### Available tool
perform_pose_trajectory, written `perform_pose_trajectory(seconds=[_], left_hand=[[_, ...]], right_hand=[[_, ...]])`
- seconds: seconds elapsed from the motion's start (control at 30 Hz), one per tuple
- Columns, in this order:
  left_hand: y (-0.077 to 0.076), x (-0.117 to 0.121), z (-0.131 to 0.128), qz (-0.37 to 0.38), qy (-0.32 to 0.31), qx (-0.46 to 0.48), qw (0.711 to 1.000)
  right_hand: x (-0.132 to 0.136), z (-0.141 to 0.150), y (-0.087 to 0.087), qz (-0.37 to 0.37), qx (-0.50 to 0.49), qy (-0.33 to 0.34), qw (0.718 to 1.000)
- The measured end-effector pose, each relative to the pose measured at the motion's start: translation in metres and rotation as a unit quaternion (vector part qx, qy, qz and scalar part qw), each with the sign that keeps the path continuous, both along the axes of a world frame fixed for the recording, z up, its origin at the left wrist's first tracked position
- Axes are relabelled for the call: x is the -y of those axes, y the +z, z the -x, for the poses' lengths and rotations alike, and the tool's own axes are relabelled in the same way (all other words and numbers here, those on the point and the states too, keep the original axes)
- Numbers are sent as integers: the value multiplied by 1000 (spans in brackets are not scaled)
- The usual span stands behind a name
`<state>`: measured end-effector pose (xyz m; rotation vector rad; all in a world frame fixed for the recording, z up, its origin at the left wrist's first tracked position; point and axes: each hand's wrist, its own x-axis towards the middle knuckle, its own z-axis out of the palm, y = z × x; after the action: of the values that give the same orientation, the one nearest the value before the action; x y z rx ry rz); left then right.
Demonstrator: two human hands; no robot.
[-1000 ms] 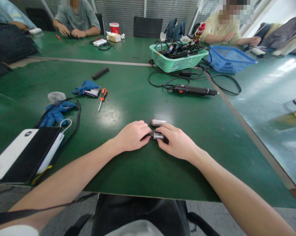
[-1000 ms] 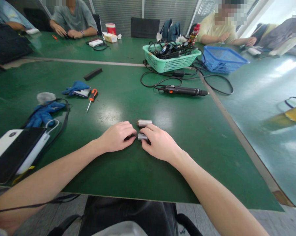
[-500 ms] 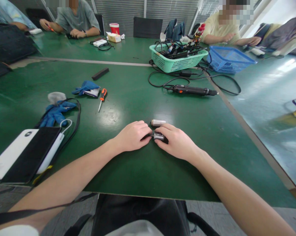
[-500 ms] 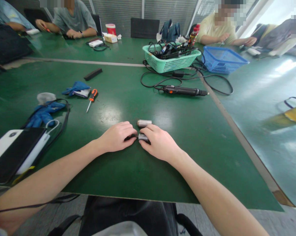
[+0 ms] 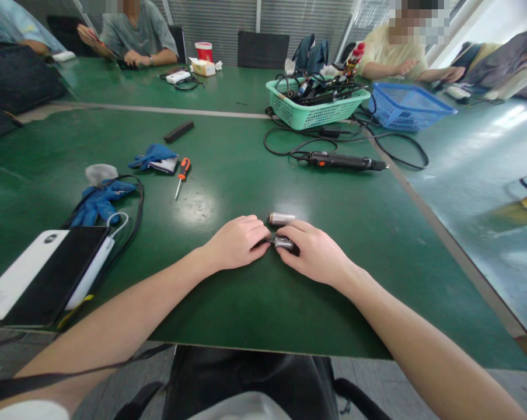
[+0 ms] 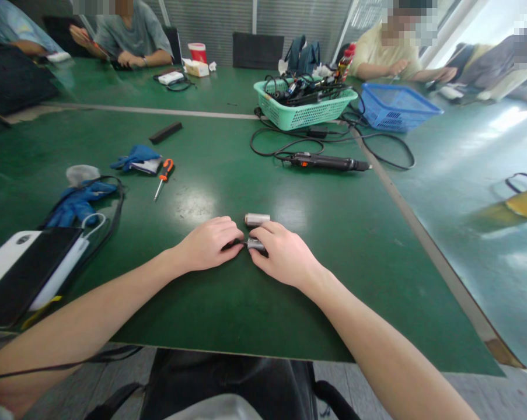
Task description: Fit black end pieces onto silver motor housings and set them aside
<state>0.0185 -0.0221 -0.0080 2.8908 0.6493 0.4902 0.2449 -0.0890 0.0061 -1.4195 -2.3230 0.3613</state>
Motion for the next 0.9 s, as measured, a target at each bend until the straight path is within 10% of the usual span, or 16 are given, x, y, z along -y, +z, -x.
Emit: perform_pose_trajectory(seconds=[0.9], left_hand=[[-1, 0, 0, 1, 15, -2, 1000]], right_hand=[[0, 1, 0, -8, 6, -22, 1000]])
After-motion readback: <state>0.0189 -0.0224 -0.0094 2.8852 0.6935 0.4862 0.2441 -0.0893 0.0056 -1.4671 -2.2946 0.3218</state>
